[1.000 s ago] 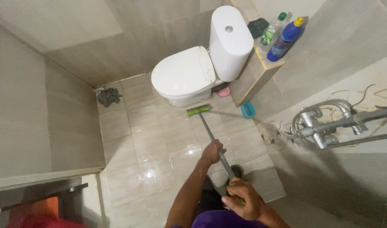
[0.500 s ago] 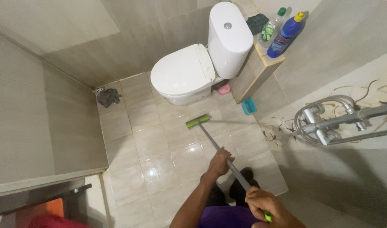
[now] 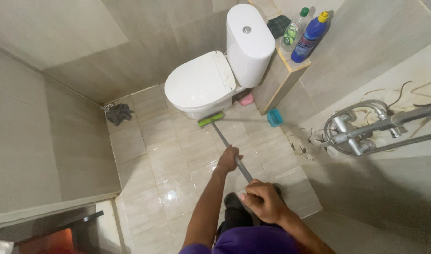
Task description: The person cleans the bathroom floor by scrubbing the tiles around the toilet and shower area with a long-handled brush, using repeated back-and-forth strokes.
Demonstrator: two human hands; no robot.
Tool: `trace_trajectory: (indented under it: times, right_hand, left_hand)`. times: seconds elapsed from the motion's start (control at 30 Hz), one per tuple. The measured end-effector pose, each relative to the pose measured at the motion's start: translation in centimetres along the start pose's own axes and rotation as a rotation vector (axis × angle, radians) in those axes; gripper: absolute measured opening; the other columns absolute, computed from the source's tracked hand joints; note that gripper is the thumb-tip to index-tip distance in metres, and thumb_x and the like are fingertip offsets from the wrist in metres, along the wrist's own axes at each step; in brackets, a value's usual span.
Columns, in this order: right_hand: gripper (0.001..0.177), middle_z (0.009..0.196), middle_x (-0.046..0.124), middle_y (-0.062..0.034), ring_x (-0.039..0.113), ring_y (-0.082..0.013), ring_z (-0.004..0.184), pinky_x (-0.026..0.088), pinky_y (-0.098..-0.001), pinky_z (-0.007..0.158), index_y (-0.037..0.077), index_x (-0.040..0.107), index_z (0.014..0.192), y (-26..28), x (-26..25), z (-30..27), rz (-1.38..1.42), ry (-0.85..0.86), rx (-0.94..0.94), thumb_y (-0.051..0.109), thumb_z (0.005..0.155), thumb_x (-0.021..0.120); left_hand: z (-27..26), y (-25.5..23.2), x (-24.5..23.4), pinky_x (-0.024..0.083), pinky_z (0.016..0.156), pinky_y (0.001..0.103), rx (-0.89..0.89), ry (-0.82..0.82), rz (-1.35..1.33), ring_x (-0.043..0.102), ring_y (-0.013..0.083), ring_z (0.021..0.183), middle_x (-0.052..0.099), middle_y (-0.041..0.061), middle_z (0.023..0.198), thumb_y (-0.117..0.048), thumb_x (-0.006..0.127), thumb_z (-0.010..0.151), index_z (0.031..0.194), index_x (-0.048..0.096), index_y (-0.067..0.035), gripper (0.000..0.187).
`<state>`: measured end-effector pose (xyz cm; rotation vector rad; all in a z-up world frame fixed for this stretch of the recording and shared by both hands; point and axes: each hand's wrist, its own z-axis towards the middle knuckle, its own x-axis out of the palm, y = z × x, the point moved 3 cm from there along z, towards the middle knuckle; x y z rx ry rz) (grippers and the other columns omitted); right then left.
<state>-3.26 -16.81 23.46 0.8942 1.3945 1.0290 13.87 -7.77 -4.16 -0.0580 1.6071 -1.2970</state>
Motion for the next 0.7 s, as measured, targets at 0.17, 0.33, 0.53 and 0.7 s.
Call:
trace_trajectory:
  times: [0.17, 0.33, 0.53, 0.7]
  right_hand:
    - [0.045, 0.056, 0.037, -0.0006, 0.037, -0.0153, 0.057, 0.033, -0.0356, 0.056, 0.012, 0.039, 0.058, 1.8, -1.3, -5.1, 0.057, 0.089, 0.002, 0.018, 0.089, 0.071]
    - [0.049, 0.057, 0.034, -0.0021, 0.038, -0.0176, 0.059, 0.033, -0.0367, 0.058, 0.013, 0.037, 0.058, 2.0, -1.5, -7.9, 0.011, 0.133, -0.084, 0.021, 0.084, 0.078]
    - [0.043, 0.060, 0.037, -0.0051, 0.042, -0.0202, 0.061, 0.034, -0.0383, 0.057, 0.008, 0.039, 0.061, -0.7, -0.5, -3.5, -0.005, 0.133, -0.096, 0.016, 0.085, 0.073]
    - [0.045, 0.057, 0.037, -0.0052, 0.041, -0.0202, 0.060, 0.036, -0.0391, 0.058, 0.006, 0.039, 0.060, -0.9, 0.3, -0.2, -0.019, 0.057, -0.034, 0.016, 0.089, 0.072]
  left_hand:
    - [-4.5, -3.7, 3.6, 0.039, 0.118, 0.052, -0.029, 0.026, -0.091, 0.061, 0.0451, 0.098, 0.063, 0.023, 0.088, -0.020, 0.070, 0.093, 0.080, 0.061, -0.001, 0.024]
    - [-6.5, -6.3, 4.8, 0.037, 0.122, 0.050, -0.049, 0.123, -0.096, 0.062, 0.0429, 0.102, 0.065, 0.022, 0.093, -0.019, 0.068, 0.095, 0.081, 0.062, -0.002, 0.023]
    - [-2.7, -2.0, 3.2, 0.036, 0.120, 0.050, -0.036, 0.006, -0.053, 0.060, 0.0441, 0.107, 0.065, 0.021, 0.098, -0.020, 0.068, 0.094, 0.085, 0.060, -0.001, 0.022]
    - [0.2, -0.1, 1.0, 0.038, 0.113, 0.051, -0.039, 0.024, 0.067, 0.059, 0.0456, 0.106, 0.064, 0.020, 0.093, -0.019, 0.070, 0.093, 0.079, 0.061, -0.002, 0.023]
